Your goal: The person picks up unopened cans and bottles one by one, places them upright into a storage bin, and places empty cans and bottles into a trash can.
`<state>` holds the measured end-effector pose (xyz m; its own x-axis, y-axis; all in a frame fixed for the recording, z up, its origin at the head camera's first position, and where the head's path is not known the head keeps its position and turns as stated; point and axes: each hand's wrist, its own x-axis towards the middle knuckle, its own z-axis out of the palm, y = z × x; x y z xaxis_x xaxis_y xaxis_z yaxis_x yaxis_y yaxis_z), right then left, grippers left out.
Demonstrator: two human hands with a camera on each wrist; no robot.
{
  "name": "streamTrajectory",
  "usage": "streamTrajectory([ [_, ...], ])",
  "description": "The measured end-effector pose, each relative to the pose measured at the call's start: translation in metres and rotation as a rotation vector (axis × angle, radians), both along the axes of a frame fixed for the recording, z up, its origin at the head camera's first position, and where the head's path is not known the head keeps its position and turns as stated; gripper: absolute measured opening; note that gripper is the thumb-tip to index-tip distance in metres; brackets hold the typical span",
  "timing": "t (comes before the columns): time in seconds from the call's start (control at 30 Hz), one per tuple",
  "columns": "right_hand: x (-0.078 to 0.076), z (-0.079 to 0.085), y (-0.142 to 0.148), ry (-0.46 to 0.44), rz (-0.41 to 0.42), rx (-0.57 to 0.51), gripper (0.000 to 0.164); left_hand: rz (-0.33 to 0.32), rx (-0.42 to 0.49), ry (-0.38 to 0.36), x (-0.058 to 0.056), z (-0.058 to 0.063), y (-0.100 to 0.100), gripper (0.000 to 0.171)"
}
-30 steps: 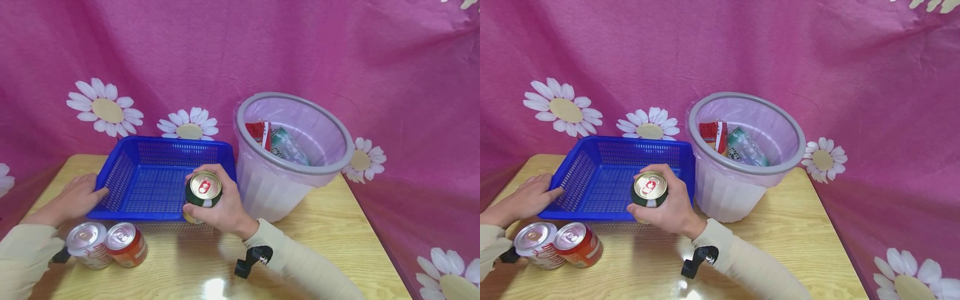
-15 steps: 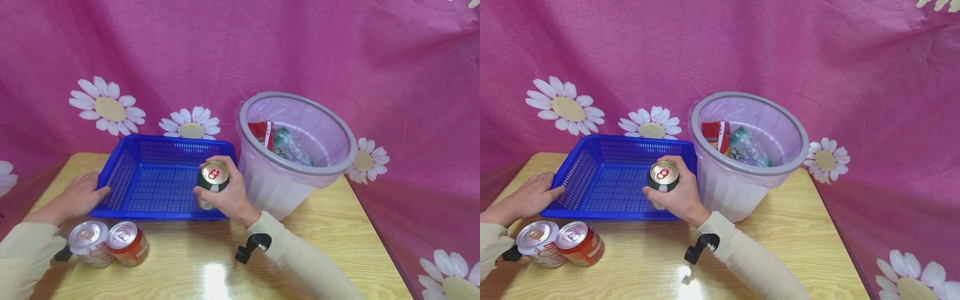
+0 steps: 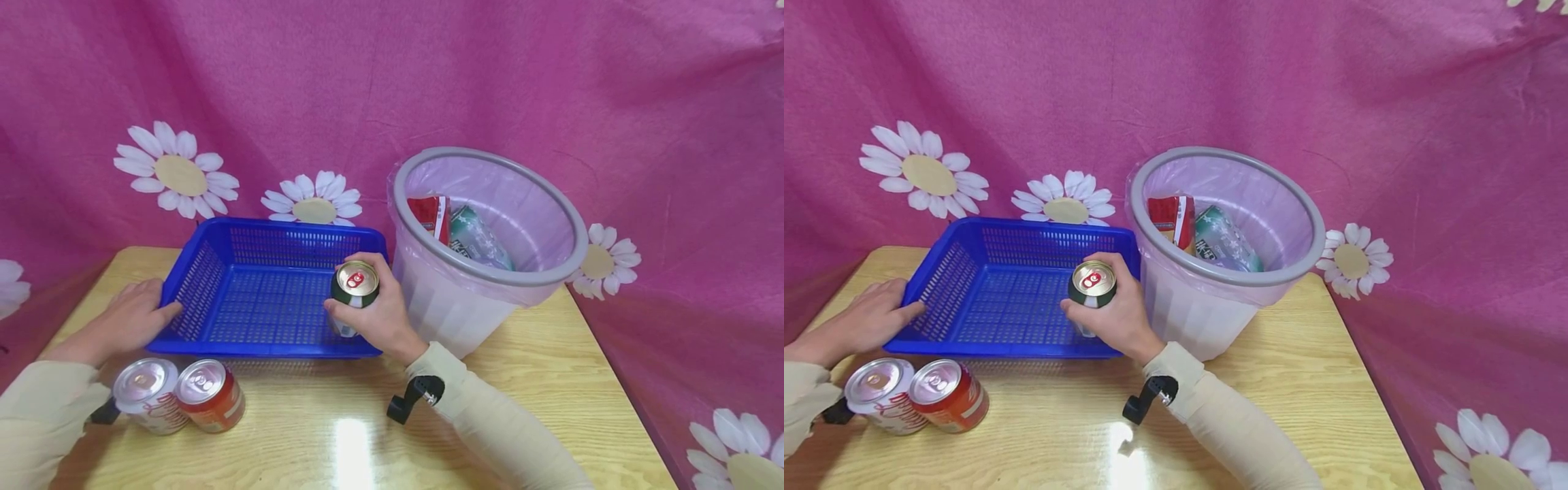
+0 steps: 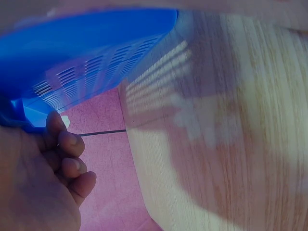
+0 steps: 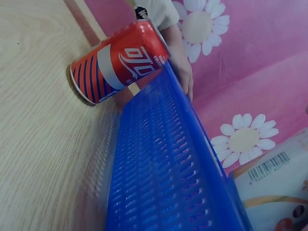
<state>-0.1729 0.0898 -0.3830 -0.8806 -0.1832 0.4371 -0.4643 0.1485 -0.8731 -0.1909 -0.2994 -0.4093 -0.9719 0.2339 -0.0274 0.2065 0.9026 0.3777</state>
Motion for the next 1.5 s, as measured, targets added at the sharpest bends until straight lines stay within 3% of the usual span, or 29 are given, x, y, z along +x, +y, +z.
streamTrajectory([
  [0.7, -0.006, -0.013, -0.003, -0.107, -0.019, 0.088, 0.062, -0.003, -0.007, -0.002, 0.001, 0.003, 0.002, 0.047],
  [1.1, -0.008, -0.015, -0.005, -0.138, -0.020, 0.169, 0.064, 0.008, 0.006, -0.027, 0.000, 0.000, 0.001, 0.052],
  [1.5, -0.012, -0.017, -0.005, -0.146, -0.017, 0.256, 0.063, -0.003, -0.003, 0.000, 0.001, 0.001, 0.002, 0.047],
])
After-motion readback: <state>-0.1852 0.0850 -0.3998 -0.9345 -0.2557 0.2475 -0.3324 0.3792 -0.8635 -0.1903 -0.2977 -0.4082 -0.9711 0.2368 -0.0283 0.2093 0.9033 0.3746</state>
